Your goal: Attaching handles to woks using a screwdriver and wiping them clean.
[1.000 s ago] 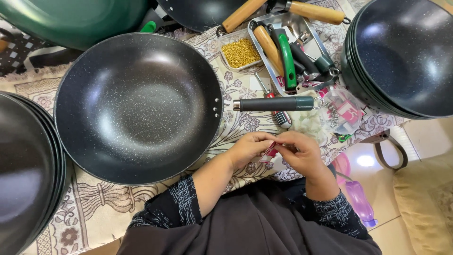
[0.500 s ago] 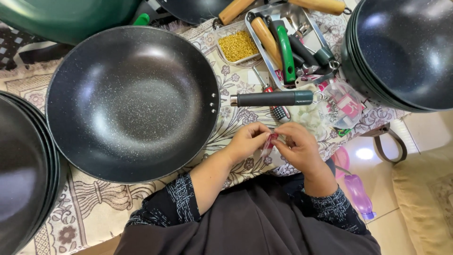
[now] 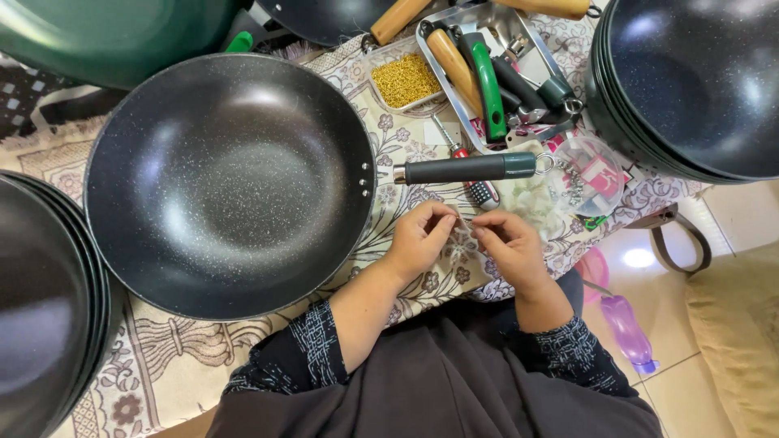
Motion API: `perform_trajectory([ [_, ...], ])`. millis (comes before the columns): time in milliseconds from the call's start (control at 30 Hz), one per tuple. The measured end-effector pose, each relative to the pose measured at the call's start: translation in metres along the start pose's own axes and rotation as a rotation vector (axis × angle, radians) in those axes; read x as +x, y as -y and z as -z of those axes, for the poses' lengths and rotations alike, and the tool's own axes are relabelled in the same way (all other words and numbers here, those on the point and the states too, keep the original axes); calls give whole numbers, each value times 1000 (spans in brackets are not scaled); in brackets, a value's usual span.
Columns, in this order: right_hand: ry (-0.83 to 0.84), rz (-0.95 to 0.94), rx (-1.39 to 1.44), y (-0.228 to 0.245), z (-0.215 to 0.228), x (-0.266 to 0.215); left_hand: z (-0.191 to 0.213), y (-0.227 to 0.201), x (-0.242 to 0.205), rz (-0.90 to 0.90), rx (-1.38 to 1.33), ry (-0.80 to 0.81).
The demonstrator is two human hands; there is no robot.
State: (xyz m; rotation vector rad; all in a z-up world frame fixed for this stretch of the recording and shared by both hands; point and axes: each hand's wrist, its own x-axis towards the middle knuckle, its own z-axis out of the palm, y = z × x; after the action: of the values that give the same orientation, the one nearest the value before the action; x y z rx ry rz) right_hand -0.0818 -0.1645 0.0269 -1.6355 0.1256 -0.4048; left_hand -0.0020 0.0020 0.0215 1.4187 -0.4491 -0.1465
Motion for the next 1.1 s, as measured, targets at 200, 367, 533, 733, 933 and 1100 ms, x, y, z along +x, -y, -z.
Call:
perform_trajectory([
  [200,6,55,175,-10,1,3,5,-3,4,-229,20,-32],
  [367,-19,57,244,-25,1,2,5,-6,4,-310,-32,-5],
  [533,20,91,117,6,-12,0,1,2,3,-407,33,17],
  [733,84,283,-252,20,-17,4,0,7,-3,-345,70,6],
  [933,74,300,-257,27,-16,3,5,15,-3,-162,-98,10],
  [1100,51,237,-135,23,-15,1,2,5,-3,-145,-184,21],
])
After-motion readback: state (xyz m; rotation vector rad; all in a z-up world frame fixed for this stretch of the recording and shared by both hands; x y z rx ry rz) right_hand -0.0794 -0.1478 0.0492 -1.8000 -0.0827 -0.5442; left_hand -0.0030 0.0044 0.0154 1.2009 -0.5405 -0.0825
